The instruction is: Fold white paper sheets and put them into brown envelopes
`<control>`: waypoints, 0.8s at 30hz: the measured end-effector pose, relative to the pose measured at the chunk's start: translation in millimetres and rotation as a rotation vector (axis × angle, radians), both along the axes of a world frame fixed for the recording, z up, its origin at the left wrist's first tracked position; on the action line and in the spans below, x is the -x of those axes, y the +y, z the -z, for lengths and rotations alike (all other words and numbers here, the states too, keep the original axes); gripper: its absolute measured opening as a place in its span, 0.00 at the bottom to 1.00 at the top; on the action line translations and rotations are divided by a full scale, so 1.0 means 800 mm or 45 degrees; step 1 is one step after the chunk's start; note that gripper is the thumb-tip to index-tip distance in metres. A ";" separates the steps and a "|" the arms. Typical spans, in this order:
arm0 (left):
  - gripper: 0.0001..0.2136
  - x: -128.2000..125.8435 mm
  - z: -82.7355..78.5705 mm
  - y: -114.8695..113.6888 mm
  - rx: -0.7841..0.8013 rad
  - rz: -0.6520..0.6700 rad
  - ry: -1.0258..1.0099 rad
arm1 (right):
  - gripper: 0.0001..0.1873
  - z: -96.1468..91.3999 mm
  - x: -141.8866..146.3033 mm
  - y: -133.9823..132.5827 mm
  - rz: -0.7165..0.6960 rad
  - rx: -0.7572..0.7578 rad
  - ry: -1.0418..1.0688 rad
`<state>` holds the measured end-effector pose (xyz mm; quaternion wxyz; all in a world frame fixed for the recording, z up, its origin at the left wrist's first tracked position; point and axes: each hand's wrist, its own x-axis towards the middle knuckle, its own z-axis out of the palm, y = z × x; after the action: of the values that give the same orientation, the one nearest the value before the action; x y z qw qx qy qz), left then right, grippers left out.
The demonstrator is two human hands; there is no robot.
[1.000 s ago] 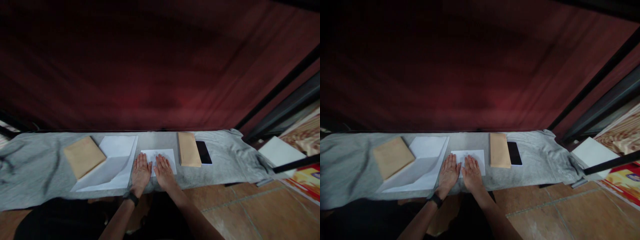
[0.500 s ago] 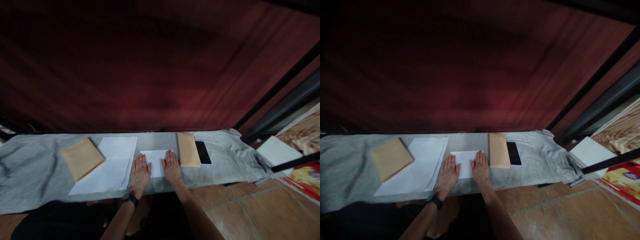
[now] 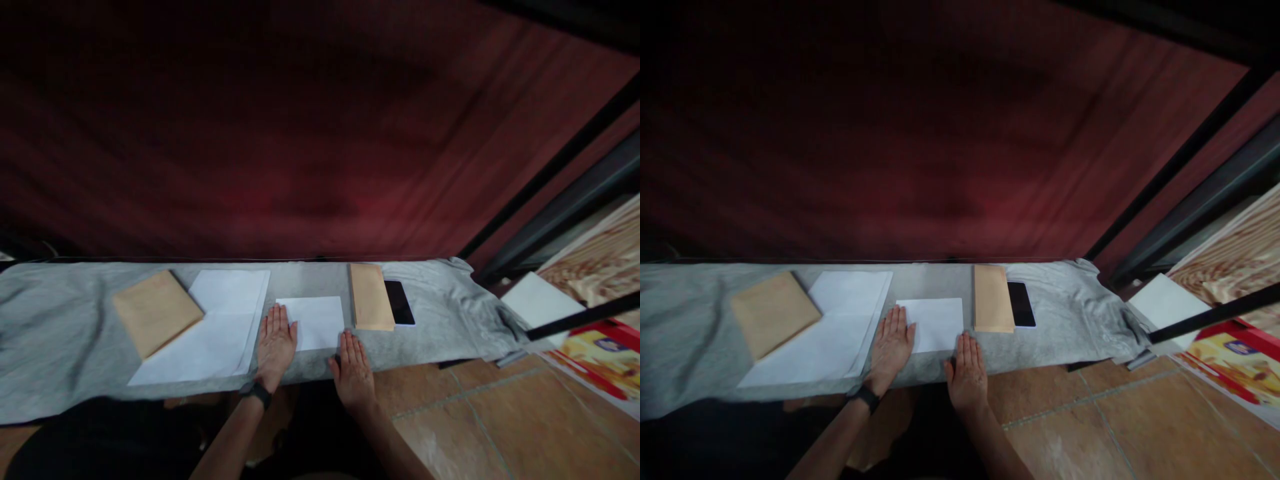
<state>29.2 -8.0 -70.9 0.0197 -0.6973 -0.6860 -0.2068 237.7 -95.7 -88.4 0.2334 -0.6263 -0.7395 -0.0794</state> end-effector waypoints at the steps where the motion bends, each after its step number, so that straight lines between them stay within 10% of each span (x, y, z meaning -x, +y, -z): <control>1: 0.30 0.000 0.000 0.000 0.003 0.000 0.002 | 0.33 -0.001 -0.003 -0.005 -0.001 0.007 0.003; 24: 0.29 0.004 0.001 -0.002 -0.038 0.016 -0.005 | 0.23 -0.030 -0.010 0.053 0.224 0.187 0.593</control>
<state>26.0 -9.5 -72.0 0.0276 -0.7007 -0.6786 -0.2187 245.7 -53.5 -64.4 0.3436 -0.7049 -0.6123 0.1009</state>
